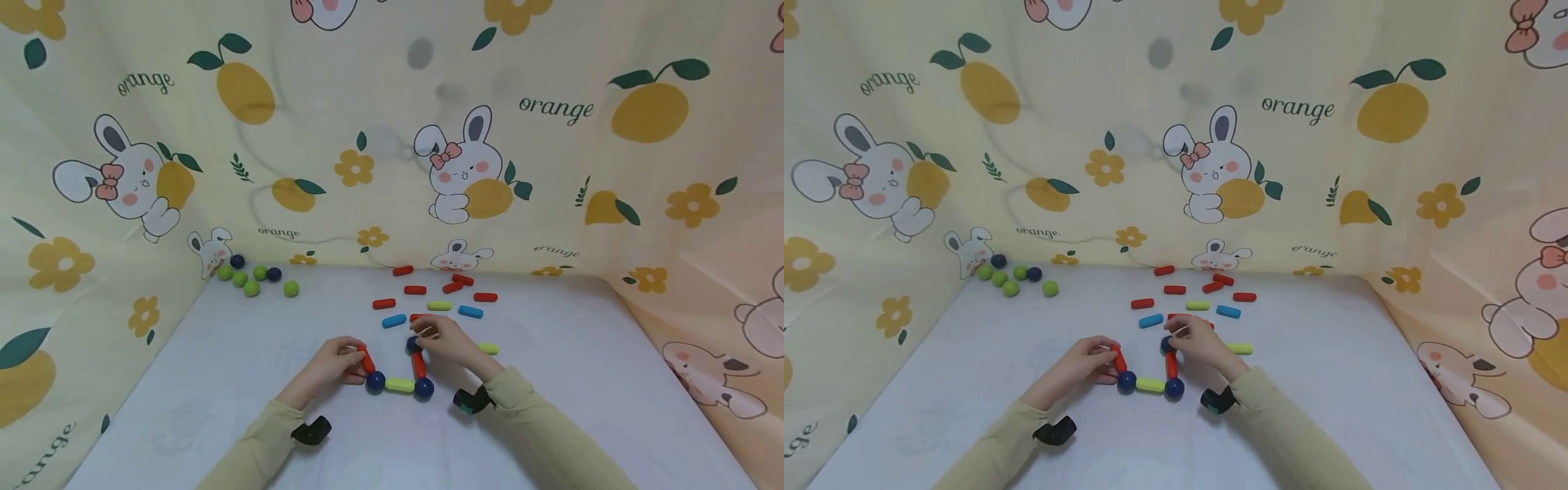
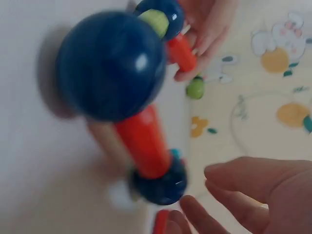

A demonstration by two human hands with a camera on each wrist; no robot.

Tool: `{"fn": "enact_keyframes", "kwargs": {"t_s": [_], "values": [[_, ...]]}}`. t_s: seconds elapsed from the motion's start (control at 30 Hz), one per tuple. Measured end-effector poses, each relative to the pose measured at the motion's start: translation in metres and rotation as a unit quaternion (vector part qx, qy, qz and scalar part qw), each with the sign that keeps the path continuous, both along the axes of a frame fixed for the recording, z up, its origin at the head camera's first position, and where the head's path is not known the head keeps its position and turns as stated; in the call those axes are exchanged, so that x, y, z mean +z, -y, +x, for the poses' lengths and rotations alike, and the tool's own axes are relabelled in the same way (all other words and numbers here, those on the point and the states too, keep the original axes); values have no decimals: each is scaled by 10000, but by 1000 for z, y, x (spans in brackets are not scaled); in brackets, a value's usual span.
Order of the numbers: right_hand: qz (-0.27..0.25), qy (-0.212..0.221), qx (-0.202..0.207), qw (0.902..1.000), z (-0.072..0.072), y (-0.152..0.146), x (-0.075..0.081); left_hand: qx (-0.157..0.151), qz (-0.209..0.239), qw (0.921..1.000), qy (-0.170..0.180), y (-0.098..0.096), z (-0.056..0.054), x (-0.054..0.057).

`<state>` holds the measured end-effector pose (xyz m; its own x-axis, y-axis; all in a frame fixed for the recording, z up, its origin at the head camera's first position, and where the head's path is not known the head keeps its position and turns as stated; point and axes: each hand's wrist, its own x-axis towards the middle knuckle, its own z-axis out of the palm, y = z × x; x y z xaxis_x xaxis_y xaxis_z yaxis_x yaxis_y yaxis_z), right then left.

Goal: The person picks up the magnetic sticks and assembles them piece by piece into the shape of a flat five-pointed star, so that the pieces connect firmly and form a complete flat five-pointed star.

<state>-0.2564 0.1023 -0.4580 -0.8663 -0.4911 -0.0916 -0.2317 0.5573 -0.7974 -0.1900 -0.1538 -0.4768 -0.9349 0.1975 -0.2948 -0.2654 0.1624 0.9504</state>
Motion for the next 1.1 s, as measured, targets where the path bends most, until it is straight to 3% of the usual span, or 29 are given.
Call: {"fn": "enact_keyframes", "kwargs": {"t_s": [0.17, 0.33, 0.43, 0.67, 0.9, 1.1], "values": [[-434, -369, 522, 9970, 14, 9, 14, -14, 240, 9997, 38, 6, -1, -2], [-607, -101, 1453, 9875, 29, 22, 14, -131, 446, 9989, 58, 9, -3, -2], [-515, 15, 1744, 9833, 36, 30, 8, -200, 515, 9985, 52, 11, -3, -1], [-290, 146, 1581, 9869, 44, 44, -5, -224, 711, 9971, 137, 14, -5, -2], [-232, 285, 1322, 9905, 45, 53, -7, -287, 770, 9965, 155, 21, -9, -4], [-294, 320, 1324, 9902, 45, 53, -7, 38, 723, 9973, 99, 41, -23, 9]]}}
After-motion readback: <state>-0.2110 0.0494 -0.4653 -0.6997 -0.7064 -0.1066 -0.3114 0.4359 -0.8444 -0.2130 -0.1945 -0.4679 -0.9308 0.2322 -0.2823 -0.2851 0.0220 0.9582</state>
